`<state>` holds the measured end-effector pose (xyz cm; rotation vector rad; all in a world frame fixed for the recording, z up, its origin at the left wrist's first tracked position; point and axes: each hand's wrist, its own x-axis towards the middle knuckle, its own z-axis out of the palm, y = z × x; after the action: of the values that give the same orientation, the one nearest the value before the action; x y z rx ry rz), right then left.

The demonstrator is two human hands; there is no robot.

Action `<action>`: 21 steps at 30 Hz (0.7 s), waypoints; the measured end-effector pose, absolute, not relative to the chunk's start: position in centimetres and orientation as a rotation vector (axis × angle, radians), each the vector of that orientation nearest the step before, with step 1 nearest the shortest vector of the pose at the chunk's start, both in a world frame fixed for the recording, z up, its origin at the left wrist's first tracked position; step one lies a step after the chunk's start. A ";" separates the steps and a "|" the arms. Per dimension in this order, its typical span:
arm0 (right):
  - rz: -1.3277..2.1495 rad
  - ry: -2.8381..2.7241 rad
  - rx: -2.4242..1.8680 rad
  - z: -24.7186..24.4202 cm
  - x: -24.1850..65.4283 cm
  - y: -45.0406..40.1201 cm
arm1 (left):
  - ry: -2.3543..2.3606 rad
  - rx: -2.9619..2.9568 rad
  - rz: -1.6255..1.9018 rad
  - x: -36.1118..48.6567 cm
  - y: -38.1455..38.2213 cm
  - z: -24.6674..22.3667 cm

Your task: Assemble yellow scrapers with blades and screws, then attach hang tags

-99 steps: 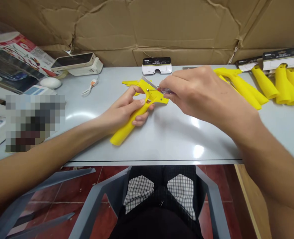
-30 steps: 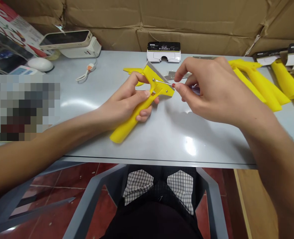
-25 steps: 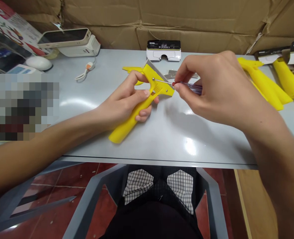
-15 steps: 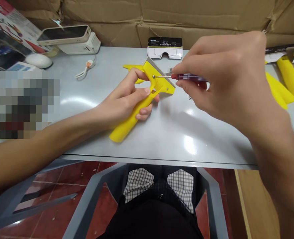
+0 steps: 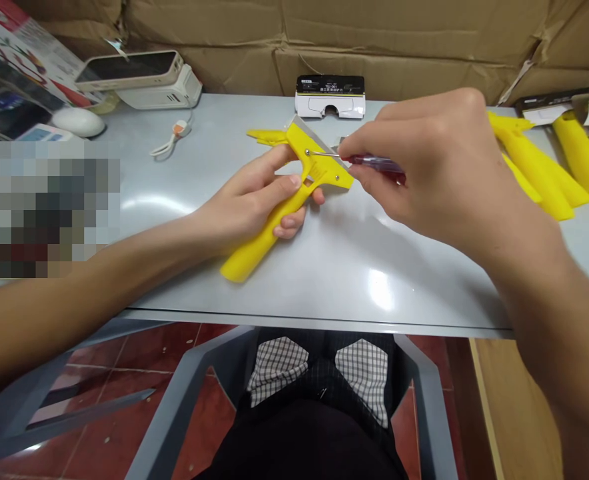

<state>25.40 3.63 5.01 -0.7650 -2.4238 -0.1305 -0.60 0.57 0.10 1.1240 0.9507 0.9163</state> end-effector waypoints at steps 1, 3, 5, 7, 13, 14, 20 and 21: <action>-0.139 -2.423 -0.749 5.1 25.4 3.5 | 0.955 1.127 0.920 -0.6 0.5 0.2; -0.180 -2.426 -0.738 5.2 25.5 3.3 | 0.969 1.133 0.930 -0.5 0.4 0.3; -0.246 -2.441 -0.745 5.3 25.8 3.2 | 0.983 1.145 0.937 -0.4 0.3 0.4; -0.313 -2.447 -0.763 5.4 26.0 3.0 | 0.988 1.166 0.934 -0.4 0.2 0.5; -0.229 -2.414 -0.869 5.7 25.5 2.4 | 0.991 1.271 0.925 -0.7 0.2 0.4; -0.191 -2.393 -0.910 5.7 25.3 2.3 | 1.001 1.293 0.922 -0.7 0.2 0.4; -0.044 -2.360 -0.920 5.6 25.3 2.4 | 1.040 1.357 0.902 -0.8 0.2 0.5; -0.083 -2.383 -0.879 5.5 25.4 2.5 | 1.043 1.354 0.902 -0.8 0.2 0.5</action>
<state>25.41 2.49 5.54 -0.8791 -2.3830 -0.0832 -0.77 0.23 0.54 1.3539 1.0429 0.9021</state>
